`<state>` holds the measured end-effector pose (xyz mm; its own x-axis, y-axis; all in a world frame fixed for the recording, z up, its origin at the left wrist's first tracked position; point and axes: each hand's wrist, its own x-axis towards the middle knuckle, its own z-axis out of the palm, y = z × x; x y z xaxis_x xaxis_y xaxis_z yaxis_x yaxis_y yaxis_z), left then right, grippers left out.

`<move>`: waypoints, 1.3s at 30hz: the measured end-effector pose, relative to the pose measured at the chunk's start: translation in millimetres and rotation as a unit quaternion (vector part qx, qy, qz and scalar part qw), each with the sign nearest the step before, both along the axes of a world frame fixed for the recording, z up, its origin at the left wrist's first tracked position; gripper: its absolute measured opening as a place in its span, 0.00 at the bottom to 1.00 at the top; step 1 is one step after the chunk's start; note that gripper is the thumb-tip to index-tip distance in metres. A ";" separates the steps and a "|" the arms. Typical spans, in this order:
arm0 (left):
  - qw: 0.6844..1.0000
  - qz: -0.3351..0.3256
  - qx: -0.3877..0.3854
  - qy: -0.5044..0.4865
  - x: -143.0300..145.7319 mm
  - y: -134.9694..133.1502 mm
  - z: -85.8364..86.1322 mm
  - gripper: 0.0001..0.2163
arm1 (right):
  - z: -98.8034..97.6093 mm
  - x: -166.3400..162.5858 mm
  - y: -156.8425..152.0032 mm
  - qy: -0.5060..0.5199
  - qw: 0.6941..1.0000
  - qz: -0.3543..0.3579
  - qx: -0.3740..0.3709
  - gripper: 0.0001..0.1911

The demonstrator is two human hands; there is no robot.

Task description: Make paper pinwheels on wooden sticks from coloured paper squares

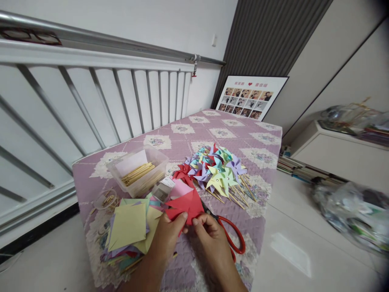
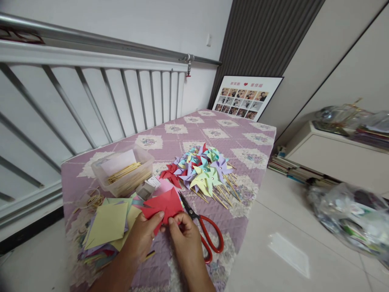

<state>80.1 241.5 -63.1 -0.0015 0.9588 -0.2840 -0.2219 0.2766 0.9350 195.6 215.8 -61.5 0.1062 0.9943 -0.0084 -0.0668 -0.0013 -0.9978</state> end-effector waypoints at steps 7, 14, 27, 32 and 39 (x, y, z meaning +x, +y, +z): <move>1.000 -0.008 0.018 0.023 -0.4 2.3 -8.6 0.07 | 3.4 0.7 0.7 0.019 1.000 -0.019 -0.008 0.17; 0.999 -0.003 0.014 0.048 0.9 2.9 -5.2 0.07 | 8.2 -2.6 0.7 -0.003 1.000 -0.022 -0.004 0.18; 0.992 -0.083 0.011 0.096 -7.7 -2.6 -2.2 0.05 | 15.9 34.1 2.7 0.157 0.982 -0.011 -0.106 0.17; 0.992 -0.115 0.011 0.059 -8.4 -4.1 0.8 0.07 | 17.7 34.5 -2.0 0.200 0.964 0.083 -0.152 0.19; 0.970 -0.184 0.048 0.151 -7.0 -0.7 -0.2 0.06 | 17.4 33.5 -2.8 0.160 0.970 0.086 -0.159 0.16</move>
